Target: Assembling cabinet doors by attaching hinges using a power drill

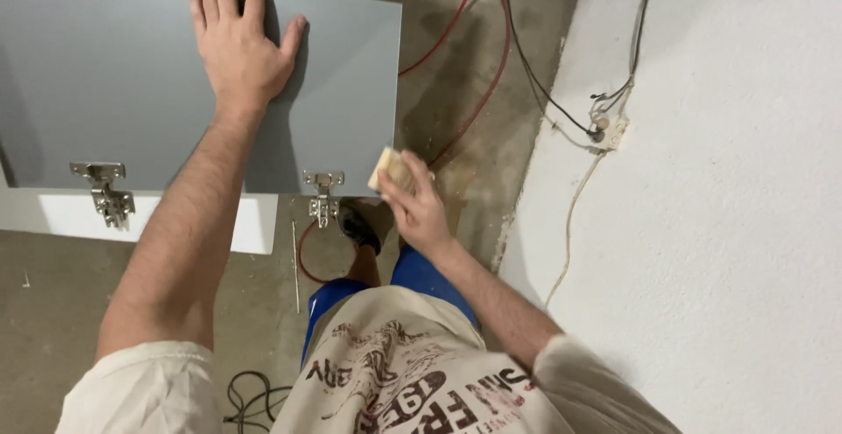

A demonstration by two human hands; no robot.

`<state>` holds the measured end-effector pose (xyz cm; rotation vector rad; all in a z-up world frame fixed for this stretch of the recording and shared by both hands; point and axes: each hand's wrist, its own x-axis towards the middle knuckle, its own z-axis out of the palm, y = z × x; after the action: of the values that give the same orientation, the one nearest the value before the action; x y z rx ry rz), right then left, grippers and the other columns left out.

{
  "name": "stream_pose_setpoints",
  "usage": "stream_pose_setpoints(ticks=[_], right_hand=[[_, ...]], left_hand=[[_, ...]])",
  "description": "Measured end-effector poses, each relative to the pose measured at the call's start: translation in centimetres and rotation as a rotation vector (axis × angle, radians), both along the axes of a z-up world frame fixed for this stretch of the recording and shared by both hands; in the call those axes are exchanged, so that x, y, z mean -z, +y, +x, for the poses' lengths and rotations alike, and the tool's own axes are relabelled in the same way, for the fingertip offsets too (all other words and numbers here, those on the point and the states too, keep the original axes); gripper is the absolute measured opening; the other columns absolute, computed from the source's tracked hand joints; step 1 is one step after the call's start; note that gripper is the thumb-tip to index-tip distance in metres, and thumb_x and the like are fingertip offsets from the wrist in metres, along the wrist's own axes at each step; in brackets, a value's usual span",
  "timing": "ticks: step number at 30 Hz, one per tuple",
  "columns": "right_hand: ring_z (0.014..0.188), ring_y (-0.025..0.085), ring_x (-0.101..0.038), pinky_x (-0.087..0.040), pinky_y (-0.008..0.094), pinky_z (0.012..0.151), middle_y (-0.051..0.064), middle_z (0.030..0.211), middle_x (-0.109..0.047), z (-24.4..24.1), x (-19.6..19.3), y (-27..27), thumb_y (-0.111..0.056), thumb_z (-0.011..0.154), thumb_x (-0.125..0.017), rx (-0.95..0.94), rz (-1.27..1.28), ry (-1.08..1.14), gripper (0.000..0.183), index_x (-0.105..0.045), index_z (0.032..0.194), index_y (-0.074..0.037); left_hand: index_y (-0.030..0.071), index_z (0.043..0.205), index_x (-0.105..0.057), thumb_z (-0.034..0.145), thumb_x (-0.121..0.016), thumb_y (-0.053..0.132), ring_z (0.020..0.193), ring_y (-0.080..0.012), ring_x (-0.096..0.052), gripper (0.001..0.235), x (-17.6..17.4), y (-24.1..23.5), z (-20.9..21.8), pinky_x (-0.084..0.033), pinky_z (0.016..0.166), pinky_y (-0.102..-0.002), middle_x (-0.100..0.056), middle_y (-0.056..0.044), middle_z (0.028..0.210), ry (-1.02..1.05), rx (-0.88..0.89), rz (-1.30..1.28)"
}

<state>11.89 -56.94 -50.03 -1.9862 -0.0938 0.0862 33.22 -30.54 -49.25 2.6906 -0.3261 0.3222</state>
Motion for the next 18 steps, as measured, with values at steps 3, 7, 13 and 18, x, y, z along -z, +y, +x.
stream_pose_setpoints(ticks=[3, 7, 13, 18], right_hand=[[0.149, 0.045, -0.039, -0.04, 0.054, 0.121, 0.021, 0.164, -0.033, 6.9, 3.5, -2.4, -0.012, 0.104, -0.056, -0.141, -0.245, -0.205, 0.047, -0.056, 0.149, -0.026], [0.146, 0.026, -0.049, -0.046, 0.04, 0.127, 0.008, 0.157, -0.041, 20.1, 2.7, -2.1, -0.011, 0.108, -0.07, 0.021, -0.126, -0.273, 0.042, -0.061, 0.145, -0.028], [0.146, 0.042, -0.046, -0.044, 0.05, 0.122, 0.027, 0.158, -0.04, -7.0, 0.7, 1.1, -0.011, 0.105, -0.066, 0.033, 0.043, -0.172, 0.035, -0.062, 0.14, -0.01], [0.155, 0.032, -0.037, -0.034, 0.053, 0.13, 0.013, 0.165, -0.037, 12.6, 6.0, -1.6, -0.026, 0.108, -0.063, 0.145, 0.107, -0.027, 0.047, -0.047, 0.152, -0.019]], left_hand=[[-0.002, 0.134, -0.062, 0.104, -0.083, 0.036, 0.138, -0.0479, -0.038, 0.053, -0.2, -0.2, -0.1, -0.018, 0.117, -0.062, -0.053, -0.029, 0.139, -0.002, -0.011, -0.007], [-0.001, 0.132, -0.062, 0.104, -0.084, 0.036, 0.139, -0.0472, -0.037, 0.052, 0.3, 0.0, -0.1, -0.017, 0.118, -0.061, -0.053, -0.028, 0.138, -0.01, -0.003, 0.006], [-0.002, 0.132, -0.061, 0.104, -0.082, 0.036, 0.139, -0.0467, -0.036, 0.051, 0.1, -0.2, -0.1, -0.019, 0.116, -0.062, -0.053, -0.027, 0.138, 0.01, -0.024, 0.0], [-0.002, 0.133, -0.061, 0.104, -0.085, 0.036, 0.138, -0.0484, -0.038, 0.053, -0.4, -0.2, -0.1, -0.018, 0.117, -0.062, -0.052, -0.03, 0.139, 0.015, 0.001, 0.024]])
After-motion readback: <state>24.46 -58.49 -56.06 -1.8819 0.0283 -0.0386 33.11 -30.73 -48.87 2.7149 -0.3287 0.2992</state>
